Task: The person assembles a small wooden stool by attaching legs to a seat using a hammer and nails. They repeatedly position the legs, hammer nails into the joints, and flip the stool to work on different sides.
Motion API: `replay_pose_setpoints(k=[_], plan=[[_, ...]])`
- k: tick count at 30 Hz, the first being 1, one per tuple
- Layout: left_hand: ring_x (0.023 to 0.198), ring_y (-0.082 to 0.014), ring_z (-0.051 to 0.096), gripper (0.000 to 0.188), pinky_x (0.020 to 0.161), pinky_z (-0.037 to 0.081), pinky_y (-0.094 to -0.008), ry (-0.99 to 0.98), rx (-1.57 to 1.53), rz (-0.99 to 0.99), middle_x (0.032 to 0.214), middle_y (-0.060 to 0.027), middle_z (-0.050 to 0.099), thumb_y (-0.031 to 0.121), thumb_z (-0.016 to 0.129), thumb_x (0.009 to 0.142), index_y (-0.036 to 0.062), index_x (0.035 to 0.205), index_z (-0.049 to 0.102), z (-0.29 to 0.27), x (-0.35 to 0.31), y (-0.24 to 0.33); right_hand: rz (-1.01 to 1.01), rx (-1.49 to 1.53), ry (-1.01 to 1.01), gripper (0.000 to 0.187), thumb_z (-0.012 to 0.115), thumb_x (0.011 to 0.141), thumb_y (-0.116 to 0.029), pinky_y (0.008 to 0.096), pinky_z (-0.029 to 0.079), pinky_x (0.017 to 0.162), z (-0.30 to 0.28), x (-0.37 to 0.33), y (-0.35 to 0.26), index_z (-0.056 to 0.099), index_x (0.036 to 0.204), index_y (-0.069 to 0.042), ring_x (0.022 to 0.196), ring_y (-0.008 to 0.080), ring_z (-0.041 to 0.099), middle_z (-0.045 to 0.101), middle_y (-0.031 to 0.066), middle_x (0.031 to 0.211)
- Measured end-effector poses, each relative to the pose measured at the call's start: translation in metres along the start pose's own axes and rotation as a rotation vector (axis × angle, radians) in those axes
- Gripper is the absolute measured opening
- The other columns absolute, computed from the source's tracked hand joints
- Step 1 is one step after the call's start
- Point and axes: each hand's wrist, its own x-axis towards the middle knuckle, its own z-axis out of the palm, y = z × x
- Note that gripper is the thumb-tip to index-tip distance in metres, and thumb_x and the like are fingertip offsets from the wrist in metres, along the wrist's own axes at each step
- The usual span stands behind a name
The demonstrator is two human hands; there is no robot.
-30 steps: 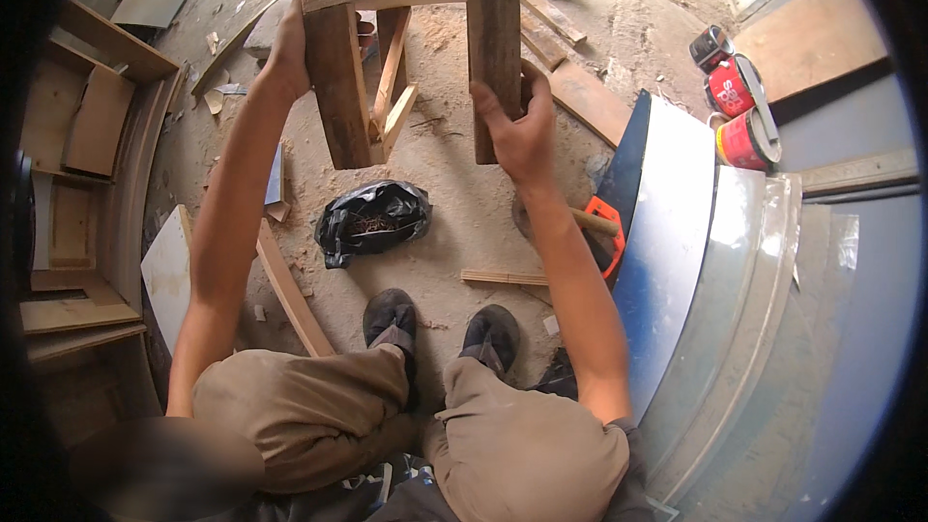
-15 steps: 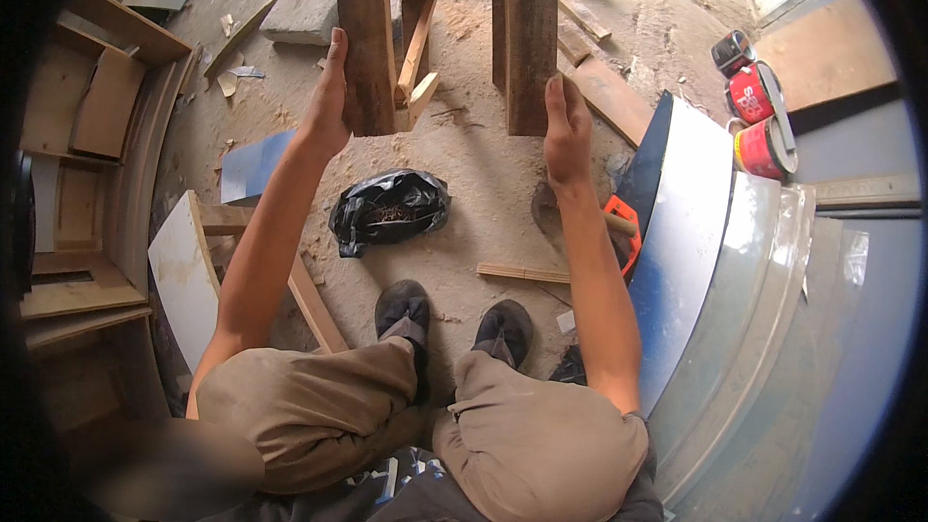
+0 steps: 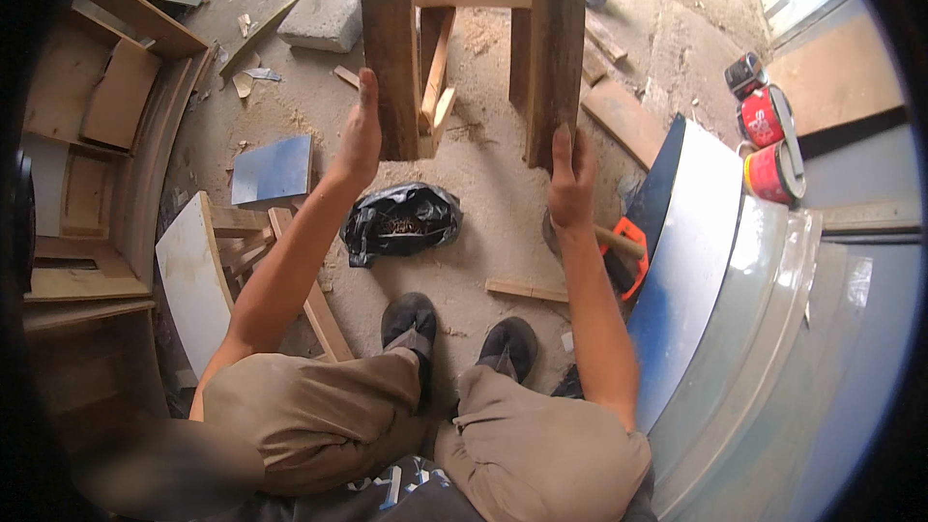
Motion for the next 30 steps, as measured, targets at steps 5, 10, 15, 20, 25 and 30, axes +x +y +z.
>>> replay_pose_setpoints(k=[5, 10, 15, 20, 25, 30], plan=[[0.135, -0.0225, 0.047, 0.088, 0.114, 0.034, -0.0335, -0.033, -0.145, -0.008, 0.149, -0.0159, 0.046, 0.067, 0.041, 0.1, -0.0055, 0.15, 0.035, -0.005, 0.001, -0.005, 0.033, 0.016, -0.033, 0.041, 0.052, 0.106, -0.032, 0.0263, 0.049, 0.089, -0.013, 0.001, 0.012, 0.056, 0.127, 0.002, 0.101, 0.0113, 0.06, 0.064, 0.005, 0.115], [0.115, -0.0136, 0.055, 0.063, 0.096, 0.042, -0.0287, 0.003, -0.172, -0.032, 0.131, -0.0071, 0.06, 0.056, 0.047, 0.102, 0.0041, 0.137, 0.054, -0.015, 0.012, 0.012, 0.04, -0.012, -0.086, 0.036, 0.056, 0.105, -0.025, 0.0273, 0.044, 0.095, -0.036, -0.004, 0.017, 0.058, 0.126, 0.004, 0.107, 0.0129, 0.058, 0.065, 0.0074, 0.116], [0.097, -0.0041, 0.054, 0.043, 0.08, 0.04, -0.0268, 0.091, -0.193, -0.008, 0.106, 0.0069, 0.06, 0.052, 0.054, 0.1, 0.0151, 0.119, 0.064, -0.025, 0.021, 0.006, 0.034, -0.145, -0.081, 0.037, 0.054, 0.105, -0.024, 0.0289, 0.043, 0.098, -0.038, -0.004, 0.006, 0.057, 0.127, 0.005, 0.111, 0.0145, 0.058, 0.065, 0.0095, 0.119], [0.102, -0.0078, 0.059, 0.051, 0.086, 0.045, -0.0306, -0.011, -0.215, -0.011, 0.111, 0.0018, 0.065, 0.056, 0.051, 0.099, 0.0121, 0.123, 0.062, -0.021, 0.013, 0.015, 0.037, -0.143, -0.067, 0.038, 0.054, 0.105, -0.025, 0.0303, 0.044, 0.099, -0.041, 0.002, -0.003, 0.057, 0.128, 0.005, 0.11, 0.0159, 0.059, 0.065, 0.0102, 0.12], [0.112, -0.0157, 0.058, 0.055, 0.096, 0.044, -0.0344, 0.005, -0.239, 0.003, 0.119, -0.0066, 0.063, 0.053, 0.043, 0.103, 0.0063, 0.129, 0.057, -0.033, 0.016, 0.003, -0.052, -0.095, -0.121, 0.039, 0.056, 0.104, -0.025, 0.031, 0.045, 0.098, -0.028, 0.006, -0.011, 0.057, 0.129, 0.005, 0.109, 0.0165, 0.059, 0.065, 0.0101, 0.119], [0.088, -0.0073, 0.059, 0.057, 0.07, 0.042, -0.0211, 0.066, -0.261, 0.07, 0.105, -0.0021, 0.067, 0.06, 0.045, 0.101, 0.0093, 0.118, 0.063, -0.02, 0.013, 0.003, -0.067, -0.159, -0.137, 0.04, 0.058, 0.103, -0.025, 0.0291, 0.045, 0.097, -0.022, 0.011, -0.022, 0.057, 0.129, 0.005, 0.109, 0.0156, 0.059, 0.065, 0.0104, 0.118]])
